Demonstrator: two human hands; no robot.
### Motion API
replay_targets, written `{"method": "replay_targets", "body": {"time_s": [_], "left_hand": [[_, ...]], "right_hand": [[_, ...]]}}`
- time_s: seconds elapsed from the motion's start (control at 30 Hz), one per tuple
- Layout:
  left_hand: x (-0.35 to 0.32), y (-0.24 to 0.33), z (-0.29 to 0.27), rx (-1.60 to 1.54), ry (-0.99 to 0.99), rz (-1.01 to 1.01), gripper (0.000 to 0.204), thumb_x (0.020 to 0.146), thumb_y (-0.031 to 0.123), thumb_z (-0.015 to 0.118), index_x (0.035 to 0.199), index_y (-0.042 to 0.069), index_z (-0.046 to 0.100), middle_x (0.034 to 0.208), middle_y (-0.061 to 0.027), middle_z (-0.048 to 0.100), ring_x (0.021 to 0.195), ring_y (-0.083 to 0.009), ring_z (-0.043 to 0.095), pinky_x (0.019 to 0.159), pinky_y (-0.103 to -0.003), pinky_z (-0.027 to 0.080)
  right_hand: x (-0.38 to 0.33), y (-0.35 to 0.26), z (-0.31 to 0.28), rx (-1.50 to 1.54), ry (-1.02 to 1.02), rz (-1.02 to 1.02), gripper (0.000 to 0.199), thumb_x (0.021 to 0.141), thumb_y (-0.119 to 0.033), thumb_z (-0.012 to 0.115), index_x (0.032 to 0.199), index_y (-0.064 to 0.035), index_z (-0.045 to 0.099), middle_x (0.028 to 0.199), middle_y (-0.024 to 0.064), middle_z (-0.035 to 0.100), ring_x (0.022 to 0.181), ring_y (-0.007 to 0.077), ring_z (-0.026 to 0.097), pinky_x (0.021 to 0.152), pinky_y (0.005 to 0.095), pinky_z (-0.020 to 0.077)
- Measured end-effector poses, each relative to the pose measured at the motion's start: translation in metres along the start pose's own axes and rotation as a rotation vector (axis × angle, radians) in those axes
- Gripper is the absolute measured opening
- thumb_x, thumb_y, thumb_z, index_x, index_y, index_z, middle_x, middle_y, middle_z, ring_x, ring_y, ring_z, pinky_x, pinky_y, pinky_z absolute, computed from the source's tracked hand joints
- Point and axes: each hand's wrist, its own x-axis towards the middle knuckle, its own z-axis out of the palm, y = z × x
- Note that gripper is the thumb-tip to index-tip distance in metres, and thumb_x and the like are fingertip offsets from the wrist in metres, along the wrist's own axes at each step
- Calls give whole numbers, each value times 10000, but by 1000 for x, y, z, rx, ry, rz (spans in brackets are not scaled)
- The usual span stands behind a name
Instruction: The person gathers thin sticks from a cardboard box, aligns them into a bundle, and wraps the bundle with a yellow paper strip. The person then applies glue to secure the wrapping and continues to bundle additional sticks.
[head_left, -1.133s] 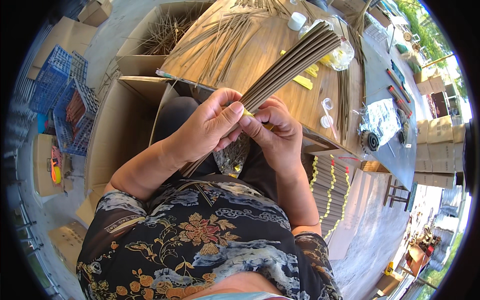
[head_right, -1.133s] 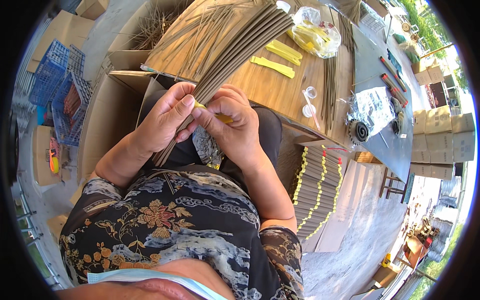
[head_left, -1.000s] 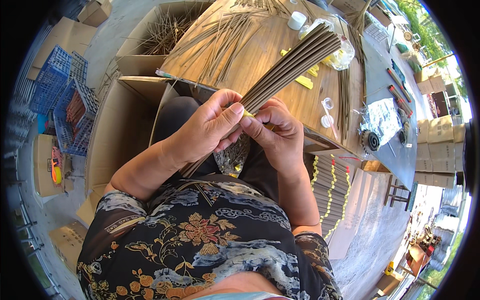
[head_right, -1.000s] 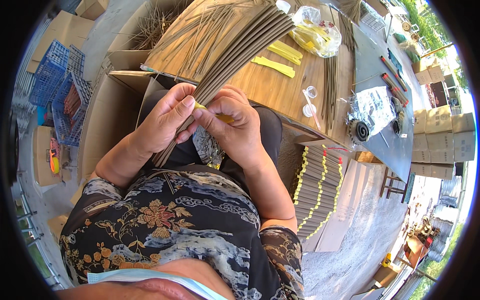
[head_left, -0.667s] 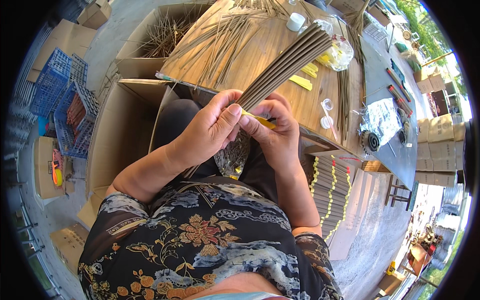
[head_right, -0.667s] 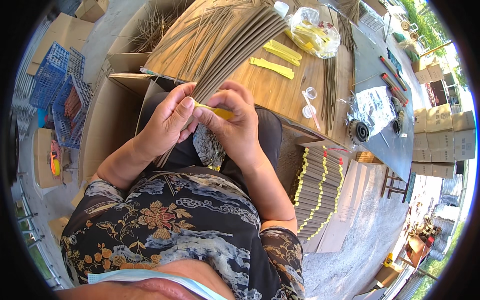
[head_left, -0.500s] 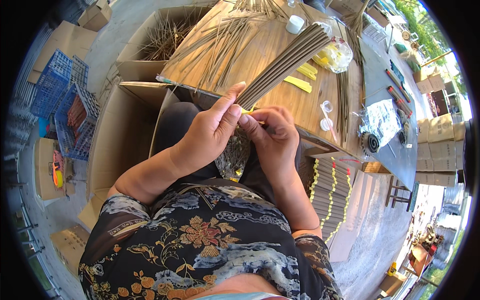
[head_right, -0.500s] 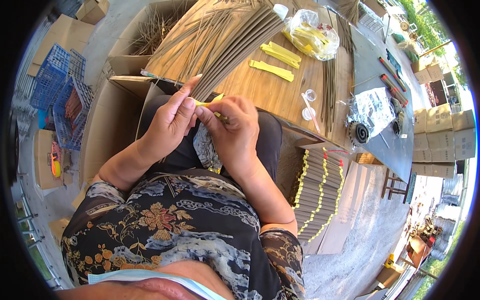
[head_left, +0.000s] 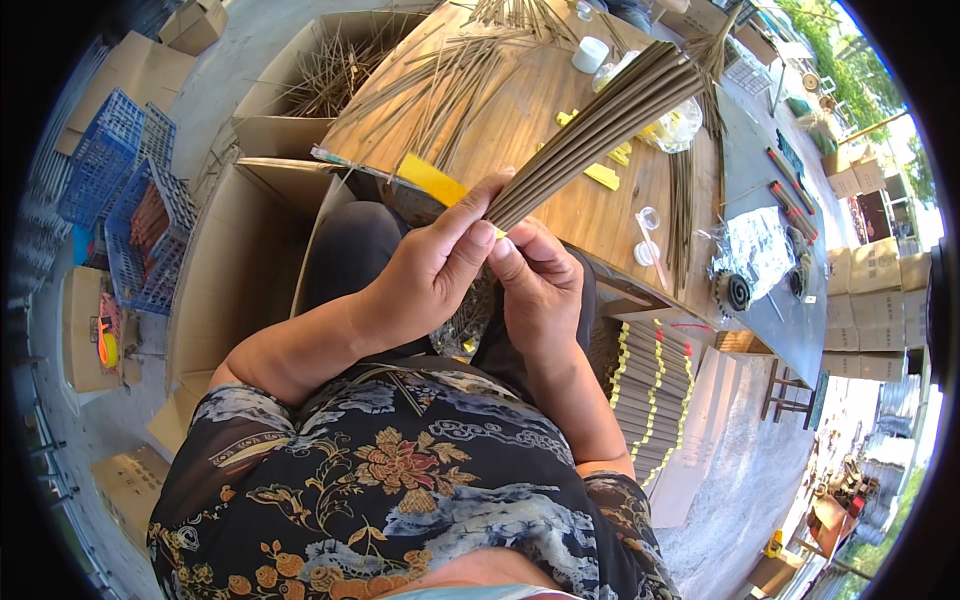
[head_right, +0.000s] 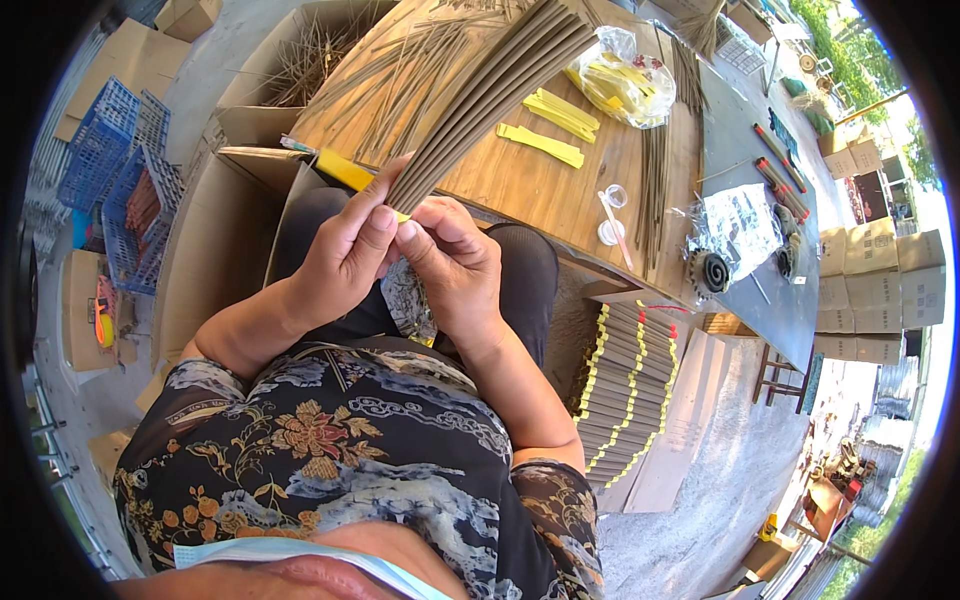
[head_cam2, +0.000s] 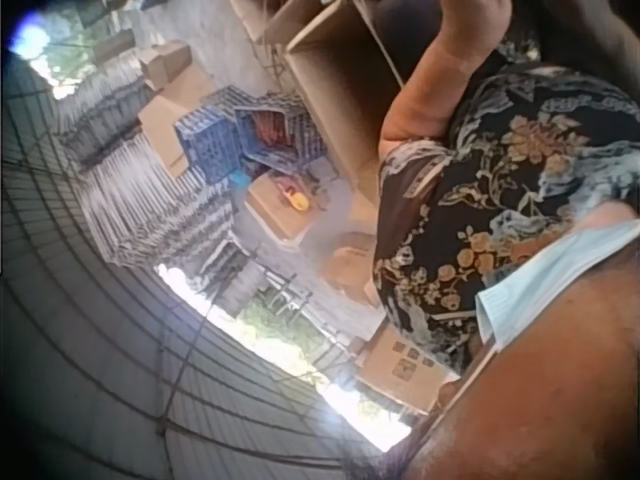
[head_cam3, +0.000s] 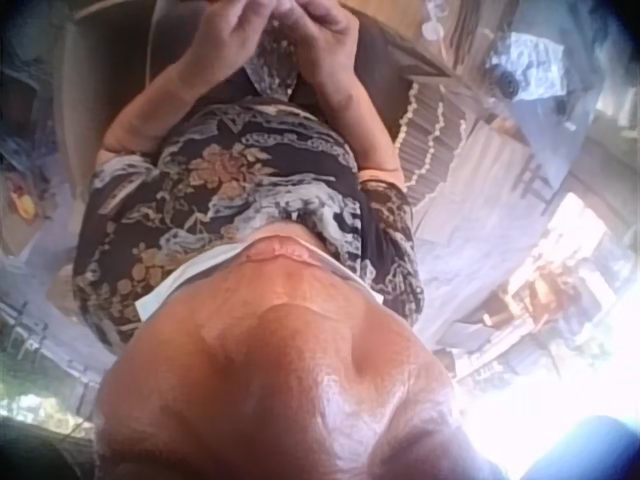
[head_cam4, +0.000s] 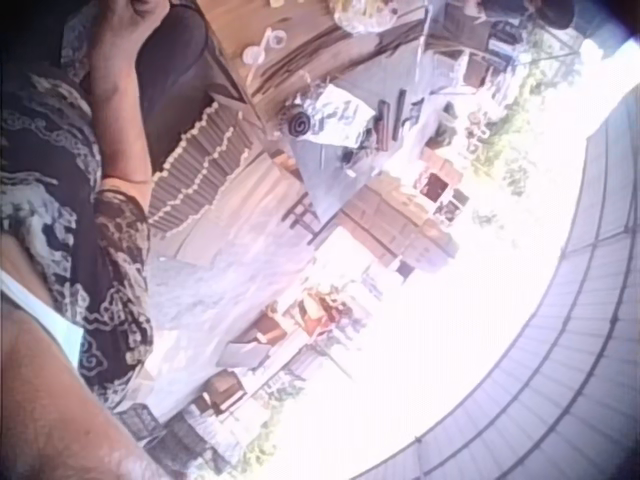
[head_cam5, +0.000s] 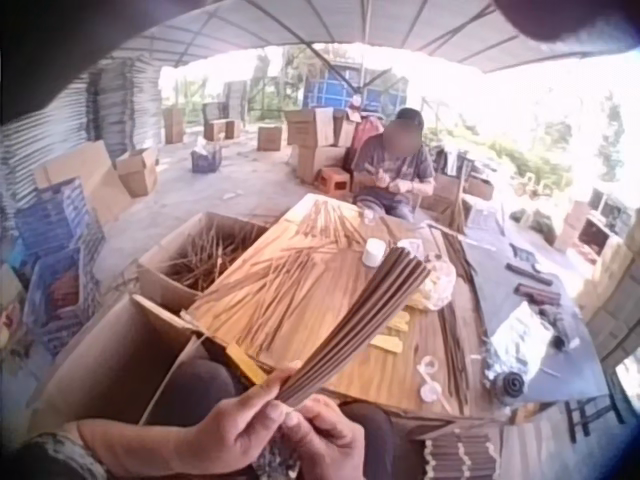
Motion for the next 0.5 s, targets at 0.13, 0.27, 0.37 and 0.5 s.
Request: {"method": "replay_targets", "body": {"time_s": [0.13,0.27,0.37,0.5], "left_hand": [[-2,4,-7,-233,-161,-80,409,953,157,358,1342,43,301,825,-28,533,653,-60,488,599,-192,422],[0,4,-3,-311,-184,-30,430,955,179,357,1365,83,270,737,19,431,573,-32,375,527,-166,364],[2,6,-6,-351,-215,-7,498,950,193,374,1393,103,166,772,8,439,593,-40,388,528,-173,373],[3,8,-5,-408,-220,2,639,941,224,396,1402,132,-37,822,-14,441,619,-47,394,522,-174,373]], "right_hand": [[1,-2,-4,219,-109,60,146,840,-60,563,933,52,566,945,95,494,723,218,597,585,298,549],[0,2,-7,314,-139,65,185,828,-85,582,947,56,570,988,104,461,734,248,606,577,313,570],[0,3,-8,353,-133,100,236,815,-96,601,990,59,570,1063,101,427,737,258,611,583,318,572],[0,3,-5,397,-138,78,305,793,-94,626,1052,53,562,1239,85,366,754,266,615,588,332,574]]}}
